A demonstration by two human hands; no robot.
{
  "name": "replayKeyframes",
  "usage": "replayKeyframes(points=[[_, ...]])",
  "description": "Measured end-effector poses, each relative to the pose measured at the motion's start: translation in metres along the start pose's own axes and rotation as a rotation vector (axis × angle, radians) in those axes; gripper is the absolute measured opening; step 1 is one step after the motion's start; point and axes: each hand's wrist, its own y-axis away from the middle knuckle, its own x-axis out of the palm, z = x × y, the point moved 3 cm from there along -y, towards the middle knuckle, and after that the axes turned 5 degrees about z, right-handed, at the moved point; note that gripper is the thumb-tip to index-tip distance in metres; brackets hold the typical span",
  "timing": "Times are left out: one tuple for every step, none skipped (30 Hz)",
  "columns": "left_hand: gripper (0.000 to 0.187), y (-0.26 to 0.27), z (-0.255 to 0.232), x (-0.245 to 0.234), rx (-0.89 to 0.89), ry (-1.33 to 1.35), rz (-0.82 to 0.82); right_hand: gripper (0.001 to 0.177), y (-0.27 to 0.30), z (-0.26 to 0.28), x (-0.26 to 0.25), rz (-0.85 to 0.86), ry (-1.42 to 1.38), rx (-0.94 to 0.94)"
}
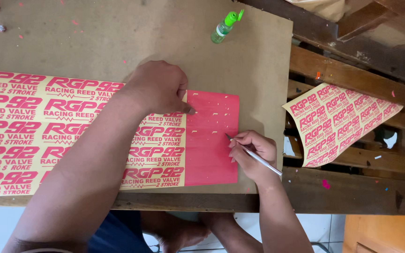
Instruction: The person uses a craft knife to cut out individual stickers from a large pink sheet printed with 'RGP92' text. They carefully trace the outlines of the logos and peel away the excess material, leaving the cut stickers on the sheet.
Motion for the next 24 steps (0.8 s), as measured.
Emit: replayKeyframes(points=[[0.027,-0.002,0.001,0.002,-0.001,0.001,0.0,0.014,0.0,-0.002,-0.001,0.002,0.0,0.0],[0.028,-0.003,0.003,0.003,0.003,0.006,-0.002,0.013,0.001,-0.004,-0.001,0.005,0.0,0.0],[0.028,-0.005,0.004,0.004,0.006,0.01,-0.004,0.013,0.001,-0.006,-0.002,0.007,0.0,0.0],[0.028,-0.004,0.004,0.003,0.004,0.01,-0.005,0.013,0.001,-0.005,0.0,0.008,-0.002,-0.001],[0.028,-0.003,0.003,0.002,0.002,-0.003,0.001,0.013,0.001,-0.004,0.0,0.003,-0.003,-0.014],[0.028,-0.002,0.002,0.001,-0.001,-0.015,0.007,0.014,0.001,-0.003,0.001,-0.003,-0.004,-0.028],[0.028,-0.001,0.001,0.001,0.0,-0.016,0.007,0.014,0.0,-0.003,0.001,-0.005,-0.003,-0.028],[0.026,0.0,0.0,0.0,-0.002,-0.005,0.0,0.015,-0.001,-0.002,0.002,-0.015,0.05,-0.054],[0.025,0.0,-0.001,-0.001,-0.003,0.007,-0.006,0.015,-0.002,-0.001,0.002,-0.025,0.104,-0.08],[0.025,-0.001,-0.001,0.0,-0.002,0.008,-0.005,0.015,-0.001,0.0,0.002,-0.026,0.105,-0.079],[0.026,-0.002,0.0,0.0,0.004,0.0,-0.007,0.016,-0.001,0.002,0.001,-0.031,0.066,-0.07],[0.027,-0.003,0.0,0.001,0.01,-0.007,-0.01,0.017,-0.001,0.003,0.001,-0.036,0.026,-0.062],[0.027,-0.003,0.001,0.002,0.009,-0.005,-0.009,0.017,-0.001,0.003,0.001,-0.034,0.026,-0.061],[0.026,-0.003,0.001,0.002,0.01,-0.004,-0.015,0.017,-0.001,0.004,0.001,-0.026,0.023,-0.065],[0.026,-0.003,0.001,0.002,0.011,-0.004,-0.022,0.016,-0.002,0.005,0.001,-0.018,0.021,-0.071],[0.026,-0.003,0.002,0.002,0.01,-0.003,-0.022,0.016,-0.002,0.006,0.002,-0.017,0.021,-0.071],[0.026,-0.003,0.002,0.002,0.014,0.0,-0.013,0.017,-0.002,0.006,0.002,-0.019,0.022,-0.068],[0.027,-0.003,0.002,0.002,0.017,0.003,-0.004,0.017,-0.002,0.006,0.003,-0.022,0.024,-0.066],[0.027,-0.003,0.002,0.002,0.017,0.004,-0.003,0.017,-0.001,0.005,0.003,-0.021,0.024,-0.065],[0.026,-0.002,0.001,0.002,0.022,0.007,-0.015,0.016,0.0,0.004,0.002,-0.023,0.021,-0.058],[0.025,-0.001,0.001,0.001,0.028,0.01,-0.027,0.015,0.0,0.002,0.002,-0.024,0.017,-0.052],[0.025,-0.001,0.001,0.001,0.027,0.01,-0.028,0.015,-0.002,0.001,0.002,-0.023,0.017,-0.052],[0.025,-0.001,0.0,0.001,0.028,0.015,-0.034,0.015,-0.002,0.0,0.002,-0.017,0.028,-0.05],[0.025,0.0,0.0,0.001,0.028,0.02,-0.04,0.016,-0.003,-0.001,0.002,-0.01,0.039,-0.047]])
